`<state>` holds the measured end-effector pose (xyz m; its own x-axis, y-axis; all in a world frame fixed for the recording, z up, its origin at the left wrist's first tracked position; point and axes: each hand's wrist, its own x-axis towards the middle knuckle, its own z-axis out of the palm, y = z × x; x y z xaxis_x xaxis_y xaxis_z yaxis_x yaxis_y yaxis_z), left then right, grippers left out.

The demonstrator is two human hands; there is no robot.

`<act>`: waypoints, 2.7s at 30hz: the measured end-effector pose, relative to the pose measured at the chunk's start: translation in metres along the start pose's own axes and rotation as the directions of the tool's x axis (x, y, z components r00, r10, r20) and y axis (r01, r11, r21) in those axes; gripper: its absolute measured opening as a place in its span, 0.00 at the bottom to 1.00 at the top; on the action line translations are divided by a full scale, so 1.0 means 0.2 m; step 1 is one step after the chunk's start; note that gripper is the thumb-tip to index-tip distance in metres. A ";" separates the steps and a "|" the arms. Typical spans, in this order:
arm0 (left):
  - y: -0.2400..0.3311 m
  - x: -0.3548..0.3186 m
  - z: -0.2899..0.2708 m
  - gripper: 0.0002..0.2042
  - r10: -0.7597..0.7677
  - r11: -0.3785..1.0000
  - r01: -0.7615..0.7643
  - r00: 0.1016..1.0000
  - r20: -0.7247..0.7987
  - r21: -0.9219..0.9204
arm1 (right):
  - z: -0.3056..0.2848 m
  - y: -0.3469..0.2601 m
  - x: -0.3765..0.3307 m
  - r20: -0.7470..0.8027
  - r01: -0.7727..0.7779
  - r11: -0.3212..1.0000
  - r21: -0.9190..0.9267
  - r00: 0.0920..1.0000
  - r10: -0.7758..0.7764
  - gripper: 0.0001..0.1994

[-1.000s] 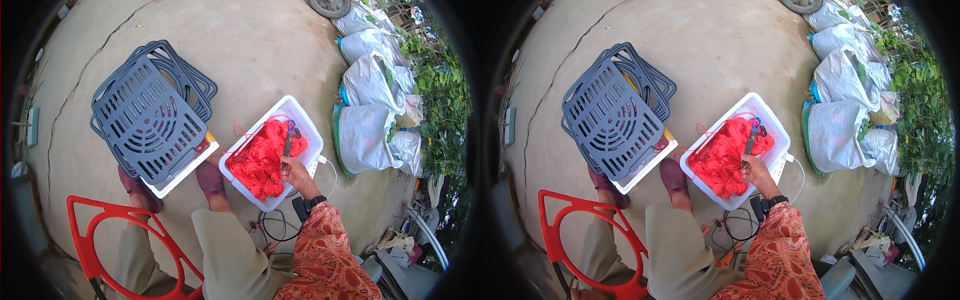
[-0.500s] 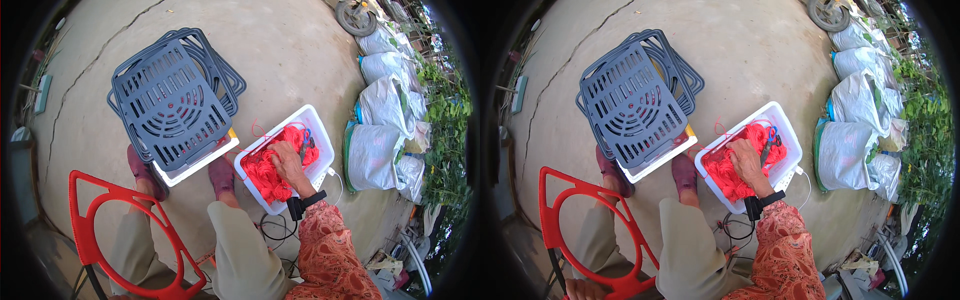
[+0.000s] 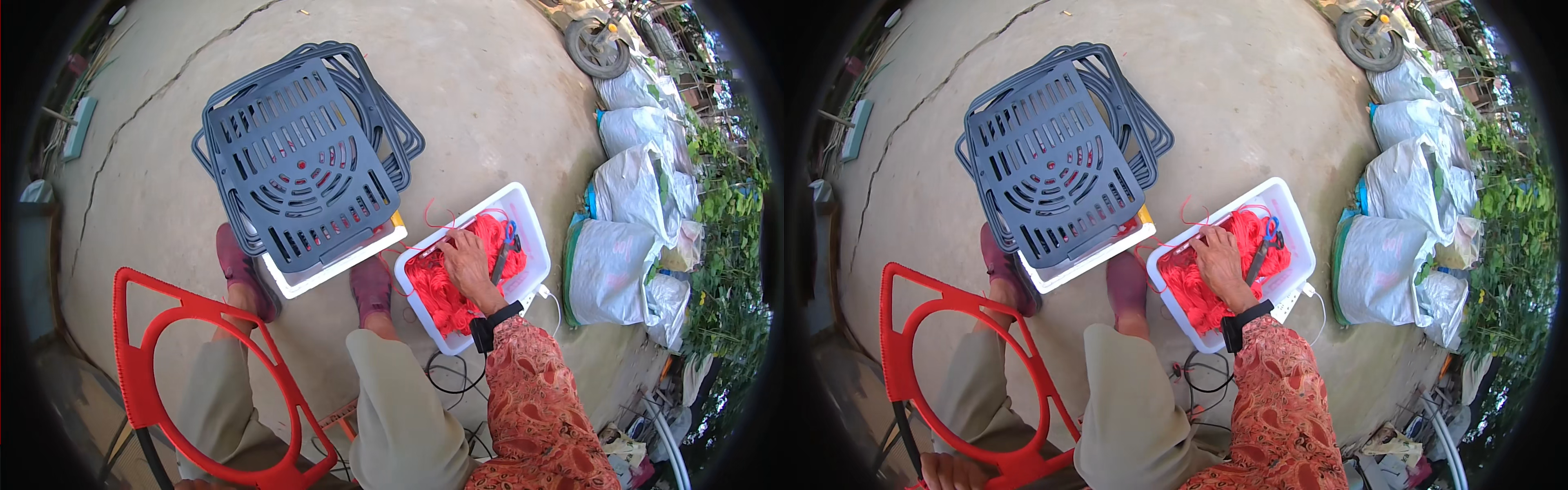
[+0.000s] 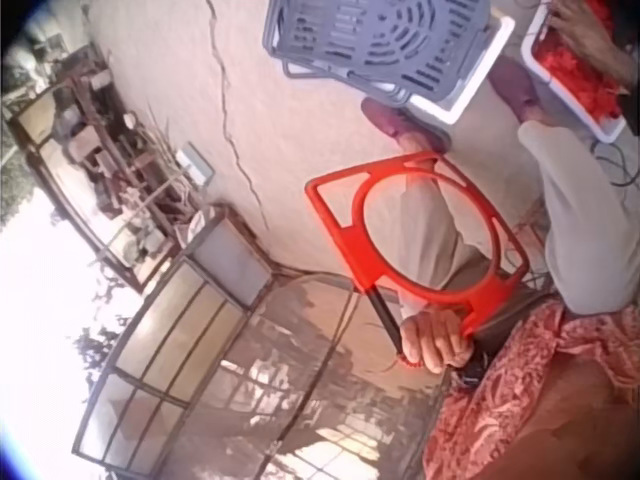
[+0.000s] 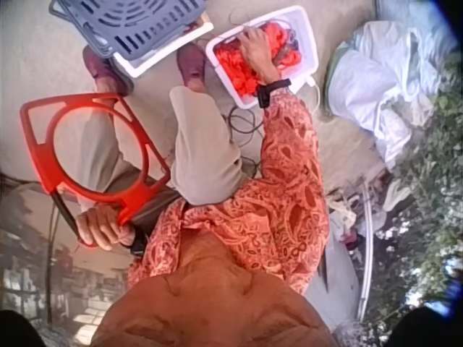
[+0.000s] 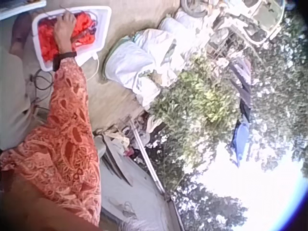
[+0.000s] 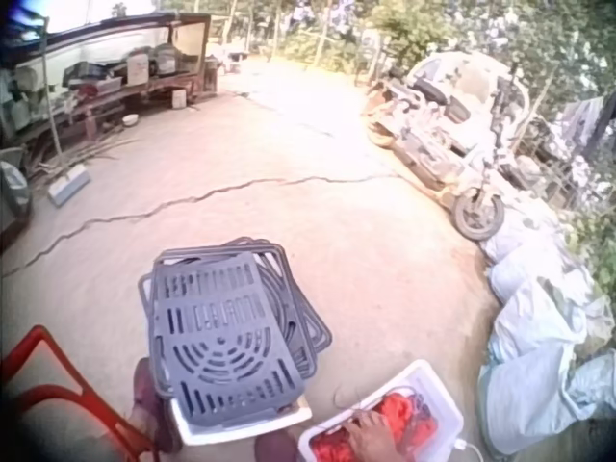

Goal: The person is wrapping a red plastic frame with red twine.

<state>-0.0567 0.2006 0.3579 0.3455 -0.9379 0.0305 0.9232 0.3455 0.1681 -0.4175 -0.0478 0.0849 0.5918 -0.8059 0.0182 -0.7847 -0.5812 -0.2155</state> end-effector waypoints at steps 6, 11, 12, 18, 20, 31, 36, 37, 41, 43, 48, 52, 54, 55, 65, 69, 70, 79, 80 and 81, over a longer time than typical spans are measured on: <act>0.02 0.02 -0.01 0.06 -0.032 0.999 0.032 0.999 0.032 0.013 | -0.01 0.00 0.01 0.022 0.016 0.999 -0.036 1.000 -0.015 0.13; 0.02 0.02 -0.04 0.06 -0.050 0.999 0.050 0.996 0.068 -0.001 | 0.02 0.02 -0.05 0.083 -0.002 0.998 -0.069 0.997 0.008 0.09; 0.02 0.02 -0.04 0.06 -0.055 0.998 0.057 0.995 0.086 -0.022 | 0.02 0.01 -0.07 0.044 -0.044 0.999 -0.020 0.998 0.045 0.08; 0.04 0.03 -0.03 0.06 -0.113 0.993 0.111 0.988 0.104 0.027 | 0.03 0.01 -0.06 0.000 -0.100 0.993 0.057 0.995 0.100 0.07; 0.04 0.03 -0.04 0.06 -0.107 0.994 0.105 0.989 0.107 0.022 | 0.05 0.04 -0.03 -0.002 -0.087 0.995 0.039 0.996 0.087 0.07; 0.02 0.02 -0.03 0.06 -0.067 0.997 0.064 0.996 0.065 0.045 | 0.07 0.11 -0.05 -0.067 -0.378 0.920 0.103 0.920 0.385 0.14; 0.01 0.02 -0.01 0.06 -0.052 0.997 0.049 0.998 0.037 0.058 | 0.16 0.27 -0.02 -0.081 -0.508 0.717 0.477 0.787 0.612 0.12; 0.01 0.02 -0.01 0.06 -0.053 0.997 0.051 0.998 0.040 0.055 | 0.16 0.31 -0.02 0.059 -0.601 0.583 0.547 0.722 0.689 0.12; 0.01 0.04 -0.02 0.07 -0.070 0.997 0.068 0.994 0.082 0.028 | 0.43 0.56 -0.06 -0.044 -0.632 0.565 0.530 0.645 0.763 0.13; 0.00 0.03 -0.03 0.07 -0.084 0.996 0.083 0.991 0.107 0.020 | 0.33 0.47 0.04 0.117 -0.759 0.341 0.554 0.477 0.871 0.13; -0.01 0.01 0.00 0.08 -0.030 0.998 0.030 1.000 -0.007 0.049 | 0.23 0.51 0.05 0.359 -0.811 0.210 0.547 0.453 0.816 0.11; 0.00 0.00 -0.01 0.08 -0.022 0.998 0.022 1.000 -0.009 0.054 | 0.14 0.44 0.00 0.204 -0.766 0.194 0.613 0.391 0.897 0.13; 0.00 0.01 -0.01 0.08 -0.043 0.999 0.042 0.999 0.023 0.031 | 0.07 0.46 -0.03 0.198 -0.741 0.162 0.652 0.373 0.907 0.14; 0.00 0.01 -0.01 0.08 -0.041 0.999 0.040 0.999 0.020 0.030 | 0.03 0.47 -0.06 0.196 -0.715 0.128 0.688 0.353 0.915 0.16; 0.01 -0.01 -0.01 0.07 -0.049 0.997 0.049 0.999 -0.004 0.065 | -0.12 0.94 -0.07 0.258 -0.765 0.082 0.638 0.313 0.914 0.08; -0.03 0.01 0.01 0.07 -0.021 0.995 0.024 0.999 -0.032 0.095 | -0.12 0.98 0.03 0.216 -0.769 0.089 0.633 0.286 0.934 0.07; -0.03 0.02 0.01 0.07 -0.021 0.995 0.025 0.999 -0.035 0.096 | -0.10 1.00 0.05 0.219 -0.770 0.087 0.632 0.285 0.933 0.07; -0.04 0.03 -0.01 0.08 -0.068 0.996 0.066 0.997 0.021 0.066 | 0.05 0.98 0.04 0.288 -0.758 -0.122 0.640 0.090 0.953 0.09; -0.04 0.04 -0.02 0.08 -0.083 0.994 0.082 0.996 0.023 0.066 | 0.07 1.01 0.01 0.254 -0.658 -0.081 0.748 0.172 0.952 0.11; -0.04 0.04 -0.01 0.08 -0.092 0.993 0.091 0.996 0.018 0.074 | 0.08 0.99 0.01 0.219 -0.545 -0.048 0.837 0.254 0.942 0.13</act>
<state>-0.0614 0.1902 0.3537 0.2556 -0.9662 0.0324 0.9358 0.2557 0.2427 -0.5696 -0.1626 0.0260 -0.5482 -0.7277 -0.4123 -0.1309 0.5615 -0.8171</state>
